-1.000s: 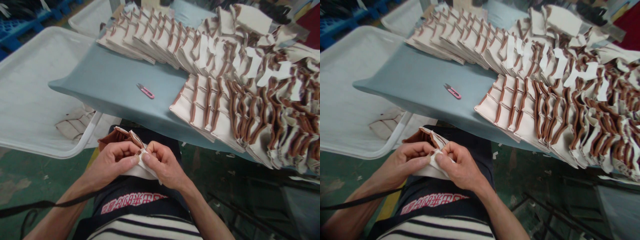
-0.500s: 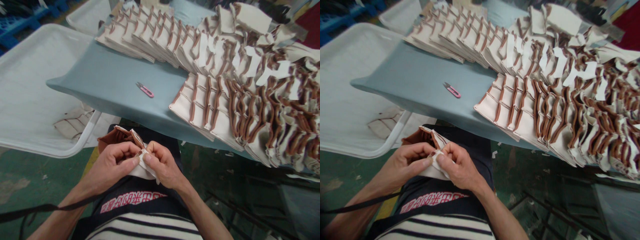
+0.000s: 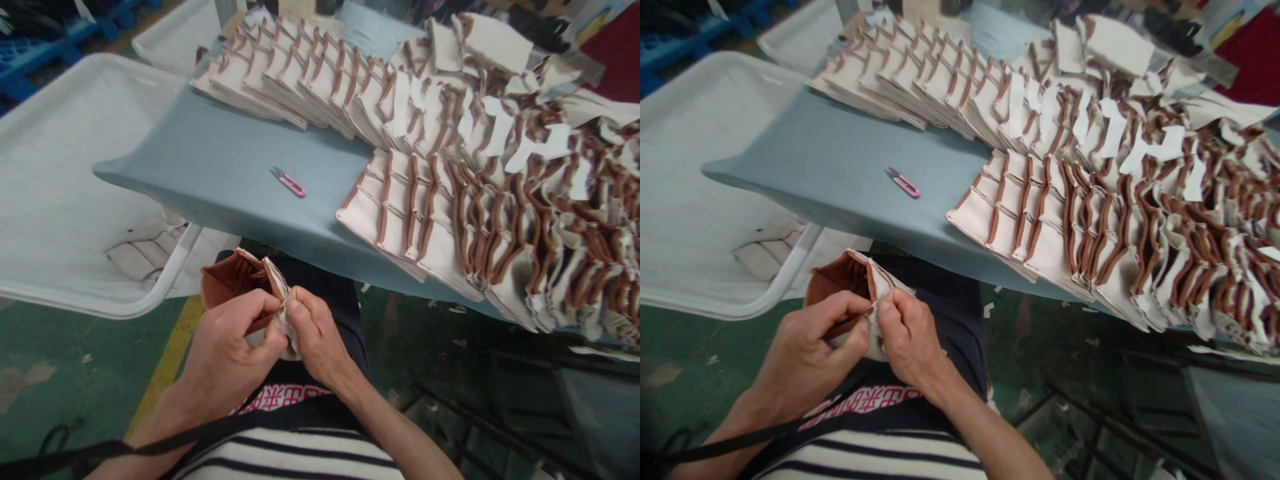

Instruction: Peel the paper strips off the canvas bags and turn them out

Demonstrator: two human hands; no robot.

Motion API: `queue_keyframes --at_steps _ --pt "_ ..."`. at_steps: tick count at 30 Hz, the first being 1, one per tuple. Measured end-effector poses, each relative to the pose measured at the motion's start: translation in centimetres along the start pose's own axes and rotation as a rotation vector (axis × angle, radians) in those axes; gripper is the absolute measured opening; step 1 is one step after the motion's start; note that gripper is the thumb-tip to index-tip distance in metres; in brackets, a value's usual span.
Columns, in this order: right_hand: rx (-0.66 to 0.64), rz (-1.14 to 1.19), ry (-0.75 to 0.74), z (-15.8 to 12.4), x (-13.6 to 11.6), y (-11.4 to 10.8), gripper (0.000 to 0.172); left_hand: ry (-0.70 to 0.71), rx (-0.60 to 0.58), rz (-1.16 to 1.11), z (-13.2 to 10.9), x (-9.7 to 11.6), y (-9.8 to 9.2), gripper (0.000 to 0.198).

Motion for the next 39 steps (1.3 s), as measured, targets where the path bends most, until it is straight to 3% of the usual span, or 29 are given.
queue_keyframes --at_steps 3,6,9,12,15,17,20,23,26,28,34,39 --pt "-0.071 -0.067 -0.024 0.0 -0.1 0.1 0.027 0.164 0.026 0.128 -0.2 0.7 0.6 0.023" --pt "-0.152 -0.055 -0.060 0.0 -0.3 0.0 0.022 0.212 -0.011 0.060 -0.4 0.6 1.3 0.022" --pt "-0.194 0.004 -0.066 0.5 -0.6 -0.1 0.027 0.147 -0.047 -0.177 0.0 0.1 1.3 0.020" --pt "-0.216 -0.027 -0.056 1.5 -1.0 -0.3 0.037 -0.006 -0.074 -0.407 1.3 -0.6 0.5 0.016" --pt "-0.086 -0.190 -0.077 2.6 -1.7 -2.2 0.034 -0.112 -0.106 -0.532 3.0 -0.3 -0.8 0.014" --pt "0.081 -0.227 -0.190 2.7 -3.4 -4.5 0.025 -0.120 -0.142 -0.558 4.1 0.6 -1.7 0.013" --pt "0.214 -0.237 -0.519 2.0 -7.5 -7.0 0.023 -0.100 -0.222 -0.562 5.4 2.4 -2.6 0.013" --pt "0.168 -0.350 -0.856 1.2 -11.4 -7.2 0.038 -0.054 -0.265 -0.497 6.0 3.6 -3.3 0.015" --pt "0.082 -0.463 -0.996 1.7 -13.2 -6.8 0.032 -0.009 -0.281 -0.369 5.8 3.8 -4.0 0.018" --pt "0.039 -0.530 -0.992 2.4 -13.4 -6.6 0.022 -0.015 -0.296 -0.309 5.4 3.4 -4.2 0.017" --pt "-0.103 -0.561 -0.881 2.7 -12.9 -5.5 0.024 -0.057 -0.279 -0.339 4.6 2.7 -4.4 0.008" --pt "-0.175 -0.413 -0.706 3.2 -12.2 -5.1 0.020 0.101 -0.232 -0.198 4.9 3.4 -4.7 0.013"
Point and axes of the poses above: each hand's wrist, its own z-axis towards the middle knuckle, its own y-axis out of the palm, x = y × z, the point moved 7 cm from there along z, towards the middle knuckle, and after that the axes turned 13 degrees about -z, right-handed, at the moved point
